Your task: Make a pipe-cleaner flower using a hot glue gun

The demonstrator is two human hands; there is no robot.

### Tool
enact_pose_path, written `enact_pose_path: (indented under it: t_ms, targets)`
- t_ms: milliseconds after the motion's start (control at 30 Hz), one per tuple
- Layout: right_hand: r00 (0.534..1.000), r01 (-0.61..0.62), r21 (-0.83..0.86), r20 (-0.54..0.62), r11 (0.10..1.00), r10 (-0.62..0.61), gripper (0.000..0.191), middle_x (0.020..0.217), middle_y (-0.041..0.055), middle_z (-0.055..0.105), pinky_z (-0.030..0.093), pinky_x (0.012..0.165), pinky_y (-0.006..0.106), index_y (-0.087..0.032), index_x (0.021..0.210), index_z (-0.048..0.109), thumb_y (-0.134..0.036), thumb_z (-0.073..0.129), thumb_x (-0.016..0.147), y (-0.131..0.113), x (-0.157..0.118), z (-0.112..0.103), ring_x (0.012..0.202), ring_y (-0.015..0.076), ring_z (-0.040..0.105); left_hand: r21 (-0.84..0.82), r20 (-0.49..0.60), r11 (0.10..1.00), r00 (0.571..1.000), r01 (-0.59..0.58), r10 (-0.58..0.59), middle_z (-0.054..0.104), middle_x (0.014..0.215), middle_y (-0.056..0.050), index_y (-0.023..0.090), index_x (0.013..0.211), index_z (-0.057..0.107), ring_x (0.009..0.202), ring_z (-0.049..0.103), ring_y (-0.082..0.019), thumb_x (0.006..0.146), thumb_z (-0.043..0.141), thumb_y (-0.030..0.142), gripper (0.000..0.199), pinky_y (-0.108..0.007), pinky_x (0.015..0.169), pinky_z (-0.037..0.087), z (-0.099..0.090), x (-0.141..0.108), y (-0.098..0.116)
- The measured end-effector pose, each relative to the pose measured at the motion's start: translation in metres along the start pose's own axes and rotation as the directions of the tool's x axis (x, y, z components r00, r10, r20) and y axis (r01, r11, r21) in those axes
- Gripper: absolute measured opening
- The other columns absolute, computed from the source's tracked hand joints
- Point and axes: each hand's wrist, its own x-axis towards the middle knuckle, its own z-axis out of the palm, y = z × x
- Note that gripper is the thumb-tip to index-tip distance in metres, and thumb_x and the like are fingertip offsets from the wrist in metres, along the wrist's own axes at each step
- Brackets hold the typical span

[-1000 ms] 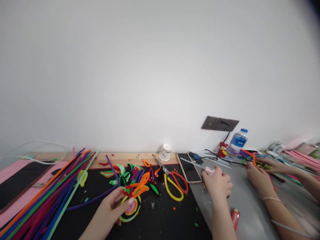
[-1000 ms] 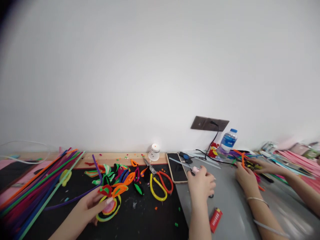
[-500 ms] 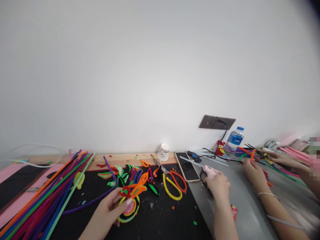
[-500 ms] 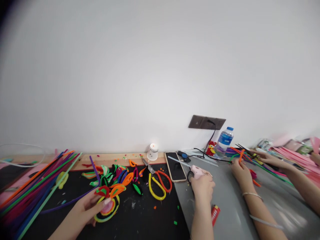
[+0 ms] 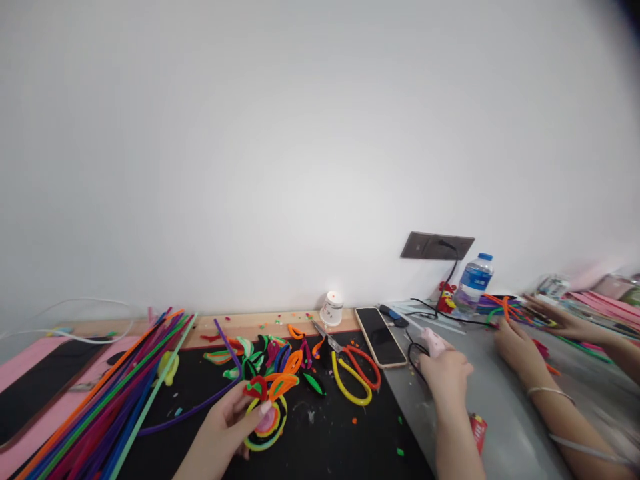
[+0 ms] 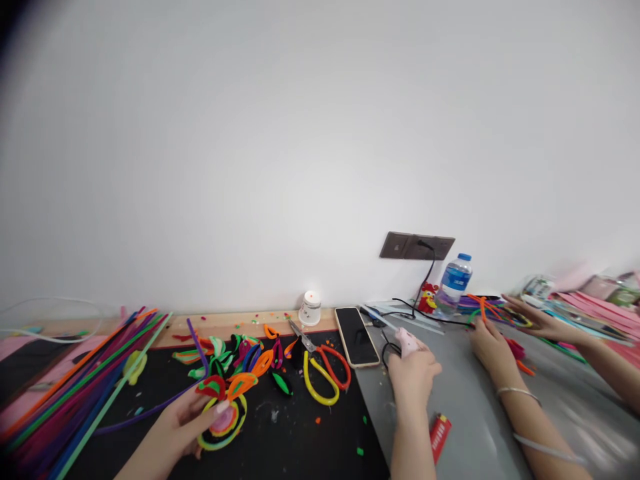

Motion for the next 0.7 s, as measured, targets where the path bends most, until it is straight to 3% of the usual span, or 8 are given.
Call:
enact_pose_path:
  t_ms: [100,267,367,467,533,600,700]
  targets:
    - [0.996,-0.009,0.034,-0.087,0.999,0.011,0.061,0.112,0.0317,0.049,0.04,0.086,0.043,0.007,0.116,0.043,-0.021,0.054,0.063,-0.004,-0.001,-0.009,0.115,0.0417,0.039,-0.015,0.02,1.0,1.0,0.013,-0.013,0.073,0.083,-0.007,0.015,0.088,0.065,0.033,0.046,-0.005,0.052,0.078,0.047,0.05,-0.015,0.028,0.032,-0.001,0.001,-0.001]
    - [0.975,0.049,0.176,-0.223,0.983,-0.009,0.052,0.098,0.0201,0.062,0.042,0.082,0.04,-0.005,0.111,0.056,-0.029,0.056,0.065,-0.01,0.0,-0.014,0.095,0.036,0.055,-0.079,0.036,0.995,0.998,0.057,-0.054,0.073,0.088,-0.007,0.016,0.099,0.064,0.033,0.048,-0.005,0.053,0.079,0.045,0.056,-0.016,0.029,0.033,-0.005,0.006,-0.007]
    - [0.979,0.061,0.211,-0.202,0.976,-0.017,0.047,0.089,0.0158,0.065,0.043,0.078,0.038,-0.009,0.103,0.061,-0.034,0.059,0.064,-0.013,-0.001,-0.013,0.084,0.0324,0.058,-0.111,0.031,0.992,0.997,0.068,-0.065,0.072,0.079,-0.005,0.017,0.097,0.065,0.032,0.047,-0.005,0.051,0.08,0.044,0.056,-0.015,0.028,0.032,-0.004,0.006,-0.008]
    - [0.99,0.04,0.35,-0.141,0.936,0.011,0.035,0.067,0.0074,0.063,0.043,0.062,0.033,-0.012,0.089,0.066,-0.035,0.062,0.063,-0.016,-0.007,-0.011,0.062,0.0239,0.056,-0.121,0.014,0.988,0.995,0.101,-0.1,0.069,0.066,0.0,0.017,0.092,0.065,0.032,0.048,-0.005,0.049,0.081,0.044,0.053,-0.014,0.028,0.033,-0.002,0.005,-0.003]
    - [0.997,0.016,0.547,-0.075,0.837,0.03,0.029,0.054,0.0007,0.055,0.038,0.048,0.028,-0.013,0.08,0.065,-0.036,0.063,0.063,-0.018,-0.013,-0.01,0.048,0.0165,0.047,-0.111,-0.002,0.986,0.992,0.121,-0.122,0.066,0.06,0.003,0.017,0.089,0.064,0.032,0.048,-0.006,0.047,0.082,0.044,0.053,-0.015,0.028,0.035,-0.001,0.003,0.001]
    - [1.0,-0.02,0.748,0.02,0.663,0.008,0.026,0.05,-0.0027,0.051,0.033,0.04,0.024,-0.014,0.076,0.062,-0.036,0.065,0.062,-0.022,-0.018,-0.007,0.043,0.0124,0.042,-0.109,-0.013,0.984,0.99,0.14,-0.142,0.064,0.057,0.004,0.016,0.089,0.063,0.034,0.05,-0.007,0.048,0.081,0.044,0.052,-0.015,0.03,0.039,0.001,0.0,0.006]
    - [0.968,-0.079,0.909,0.168,0.409,-0.188,0.027,0.057,-0.0016,0.058,0.037,0.043,0.022,-0.015,0.079,0.058,-0.032,0.069,0.062,-0.031,-0.028,-0.004,0.047,0.0116,0.048,-0.121,-0.014,0.977,0.984,0.176,-0.179,0.066,0.059,0.002,0.015,0.091,0.062,0.042,0.056,-0.01,0.051,0.08,0.044,0.053,-0.017,0.036,0.045,0.002,-0.004,0.012]
